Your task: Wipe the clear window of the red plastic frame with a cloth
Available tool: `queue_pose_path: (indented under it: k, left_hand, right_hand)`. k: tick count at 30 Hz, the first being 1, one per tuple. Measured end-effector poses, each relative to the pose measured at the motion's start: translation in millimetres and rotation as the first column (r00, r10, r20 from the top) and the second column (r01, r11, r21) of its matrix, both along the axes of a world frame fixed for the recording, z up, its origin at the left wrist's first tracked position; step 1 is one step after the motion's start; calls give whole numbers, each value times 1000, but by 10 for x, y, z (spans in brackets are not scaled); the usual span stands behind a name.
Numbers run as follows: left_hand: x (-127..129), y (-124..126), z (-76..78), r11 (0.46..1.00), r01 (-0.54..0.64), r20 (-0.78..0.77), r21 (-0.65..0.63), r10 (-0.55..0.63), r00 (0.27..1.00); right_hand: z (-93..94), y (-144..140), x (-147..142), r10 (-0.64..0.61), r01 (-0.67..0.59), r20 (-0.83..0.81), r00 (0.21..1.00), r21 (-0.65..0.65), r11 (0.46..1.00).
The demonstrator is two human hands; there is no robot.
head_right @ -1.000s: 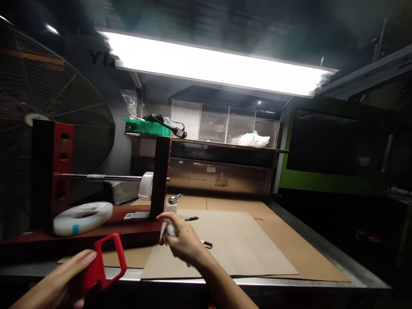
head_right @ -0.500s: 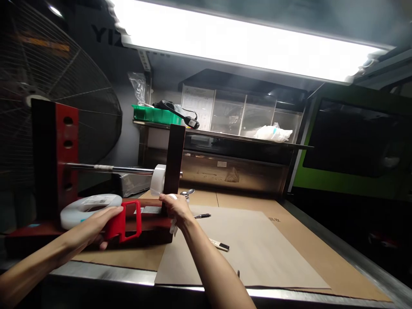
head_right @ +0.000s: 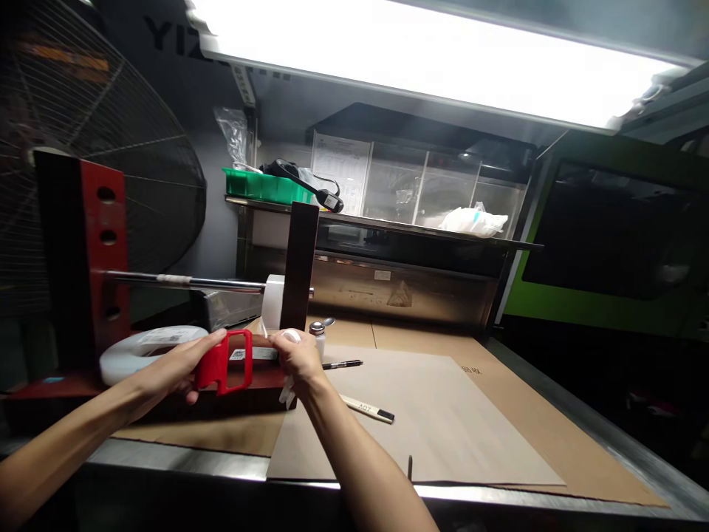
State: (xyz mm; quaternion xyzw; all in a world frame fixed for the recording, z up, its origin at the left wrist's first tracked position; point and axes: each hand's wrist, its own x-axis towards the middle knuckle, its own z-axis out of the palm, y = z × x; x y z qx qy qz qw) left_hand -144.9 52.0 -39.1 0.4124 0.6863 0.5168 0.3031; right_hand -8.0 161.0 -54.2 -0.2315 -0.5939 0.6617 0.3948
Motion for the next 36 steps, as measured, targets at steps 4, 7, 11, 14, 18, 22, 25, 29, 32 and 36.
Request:
queue_pose_path:
  k: [4,7,11,14,18,22,25,29,32,36]
  left_hand:
    - [105,77,65,998,45,-16,-37,-46,999]
    - [197,119,110,997,60,-41,-54,-62,997]
    - [287,156,142,996,49,-105,-79,-57,993]
    - [310,187,130,996,45,-148,-80,-56,987]
    - [283,231,88,995,68,-171,-72,-79,982]
    - [243,250,66,991,110,-173,-73,-121,977]
    - [250,240,77,989,127,-167,-78,-139,976]
    - [288,211,105,989,133,-163,-64,-141,976]
    - [300,195,110,991,126,-162,-54,-133,978]
    - [297,190,96,991,127,-157,-40,-132,979]
  right_hand:
    - [-58,-206,128,-10,10,9,1000,27,1000]
    - [-108,-346,253,-2,0,41,999,45,999]
    - [-173,-415,381,-16,10,87,996,72,997]
    - [-213,-395,433,-33,24,108,994,90,996]
    - [-247,-363,464,-46,32,128,991,107,994]
    - [-265,-351,463,-59,42,134,989,125,991]
    - [-277,-344,454,-73,54,136,988,138,989]
    - [-288,-342,452,-87,66,139,986,154,986]
    - [-296,-342,453,-97,73,135,986,170,983]
    - [-306,-339,452,-102,76,133,986,187,979]
